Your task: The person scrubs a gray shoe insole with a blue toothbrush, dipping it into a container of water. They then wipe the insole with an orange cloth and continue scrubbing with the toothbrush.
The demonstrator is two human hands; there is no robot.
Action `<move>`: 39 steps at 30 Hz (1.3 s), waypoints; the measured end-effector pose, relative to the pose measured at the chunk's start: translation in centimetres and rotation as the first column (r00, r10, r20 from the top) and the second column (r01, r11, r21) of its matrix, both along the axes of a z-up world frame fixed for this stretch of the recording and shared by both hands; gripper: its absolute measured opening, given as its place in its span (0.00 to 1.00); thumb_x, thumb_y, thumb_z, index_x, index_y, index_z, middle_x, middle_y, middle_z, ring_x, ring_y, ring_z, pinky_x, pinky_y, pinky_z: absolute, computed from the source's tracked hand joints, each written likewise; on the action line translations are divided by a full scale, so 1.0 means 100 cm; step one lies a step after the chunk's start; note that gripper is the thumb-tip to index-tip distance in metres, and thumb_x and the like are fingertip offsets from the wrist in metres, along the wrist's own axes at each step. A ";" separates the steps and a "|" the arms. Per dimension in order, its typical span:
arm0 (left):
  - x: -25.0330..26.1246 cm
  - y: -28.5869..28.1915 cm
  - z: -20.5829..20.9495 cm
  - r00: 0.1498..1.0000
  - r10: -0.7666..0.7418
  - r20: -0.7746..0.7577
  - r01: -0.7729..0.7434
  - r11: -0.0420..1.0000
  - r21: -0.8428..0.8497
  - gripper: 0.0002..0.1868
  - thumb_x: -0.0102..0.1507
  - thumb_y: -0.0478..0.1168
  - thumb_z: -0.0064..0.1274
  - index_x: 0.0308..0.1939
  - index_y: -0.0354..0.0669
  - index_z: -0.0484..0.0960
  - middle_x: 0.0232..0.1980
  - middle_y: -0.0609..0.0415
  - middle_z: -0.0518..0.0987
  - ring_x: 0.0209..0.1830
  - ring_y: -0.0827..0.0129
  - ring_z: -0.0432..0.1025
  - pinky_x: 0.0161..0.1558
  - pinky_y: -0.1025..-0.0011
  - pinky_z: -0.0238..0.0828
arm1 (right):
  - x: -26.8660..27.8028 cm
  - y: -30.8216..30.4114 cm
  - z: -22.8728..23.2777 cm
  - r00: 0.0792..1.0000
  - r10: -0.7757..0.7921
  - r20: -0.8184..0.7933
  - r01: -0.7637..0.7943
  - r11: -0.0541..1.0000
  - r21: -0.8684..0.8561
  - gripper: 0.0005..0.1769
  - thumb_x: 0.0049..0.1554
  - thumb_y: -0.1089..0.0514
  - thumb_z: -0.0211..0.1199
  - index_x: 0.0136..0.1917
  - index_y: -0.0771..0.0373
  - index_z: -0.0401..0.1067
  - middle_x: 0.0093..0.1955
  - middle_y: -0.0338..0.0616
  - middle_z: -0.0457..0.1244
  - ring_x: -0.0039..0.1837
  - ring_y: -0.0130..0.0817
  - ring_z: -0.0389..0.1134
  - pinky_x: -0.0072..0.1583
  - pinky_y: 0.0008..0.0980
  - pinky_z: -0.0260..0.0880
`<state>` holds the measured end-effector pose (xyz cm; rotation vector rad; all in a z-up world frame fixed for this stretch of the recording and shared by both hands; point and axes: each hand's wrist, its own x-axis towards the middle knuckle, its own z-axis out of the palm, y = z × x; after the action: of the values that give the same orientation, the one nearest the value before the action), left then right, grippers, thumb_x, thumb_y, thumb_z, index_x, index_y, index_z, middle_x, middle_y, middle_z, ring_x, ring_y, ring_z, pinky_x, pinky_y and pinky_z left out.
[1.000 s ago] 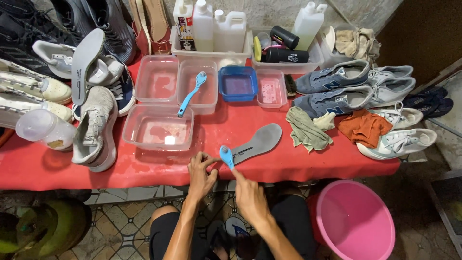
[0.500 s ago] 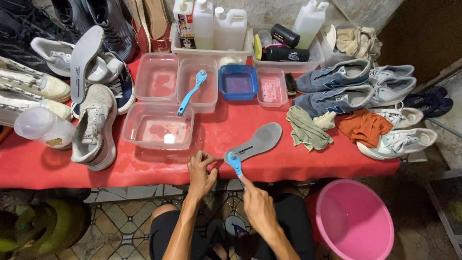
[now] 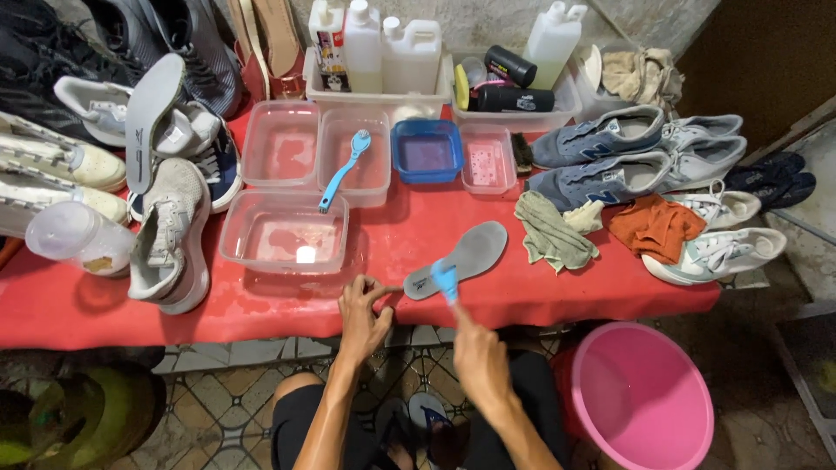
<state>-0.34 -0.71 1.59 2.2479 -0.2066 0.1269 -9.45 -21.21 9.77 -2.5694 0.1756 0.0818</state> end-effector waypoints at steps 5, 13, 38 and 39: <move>0.005 -0.002 0.002 0.999 0.005 0.040 -0.006 1.000 0.012 0.25 0.54 0.39 0.46 0.50 0.62 0.90 0.44 0.59 0.66 0.47 0.63 0.62 0.55 0.58 0.58 | 0.013 -0.028 -0.012 0.995 0.029 -0.095 -0.029 1.000 0.000 0.28 0.64 0.54 0.44 0.77 0.41 0.63 0.39 0.59 0.71 0.39 0.60 0.73 0.44 0.62 0.67; 0.001 0.000 0.007 0.999 -0.010 0.043 0.008 0.999 0.034 0.19 0.51 0.51 0.54 0.45 0.59 0.85 0.44 0.60 0.65 0.49 0.65 0.62 0.55 0.58 0.57 | 0.026 -0.028 0.012 0.993 0.032 -0.113 -0.015 0.988 0.151 0.23 0.62 0.52 0.52 0.70 0.50 0.72 0.51 0.52 0.74 0.48 0.57 0.76 0.51 0.52 0.74; -0.006 0.013 0.038 0.998 -0.061 0.001 0.061 0.995 -0.082 0.14 0.57 0.47 0.60 0.43 0.52 0.76 0.49 0.57 0.68 0.48 0.59 0.62 0.50 0.60 0.57 | 0.361 0.209 0.051 0.771 0.581 0.259 -0.326 0.711 -0.623 0.19 0.49 0.78 0.56 0.27 0.57 0.65 0.25 0.35 0.60 0.32 0.40 0.70 0.28 0.44 0.66; -0.004 0.012 0.034 0.998 -0.056 0.030 0.058 0.996 -0.070 0.15 0.56 0.48 0.60 0.43 0.51 0.76 0.50 0.55 0.68 0.49 0.57 0.62 0.50 0.58 0.57 | 0.359 0.209 0.054 0.760 0.603 0.243 -0.387 0.720 -0.576 0.16 0.50 0.78 0.54 0.29 0.60 0.67 0.27 0.39 0.61 0.33 0.45 0.70 0.29 0.47 0.68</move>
<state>-0.73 0.45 5.04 2.1686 -0.2764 0.1330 26.44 -0.30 15.17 -2.9906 -0.7931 -0.3610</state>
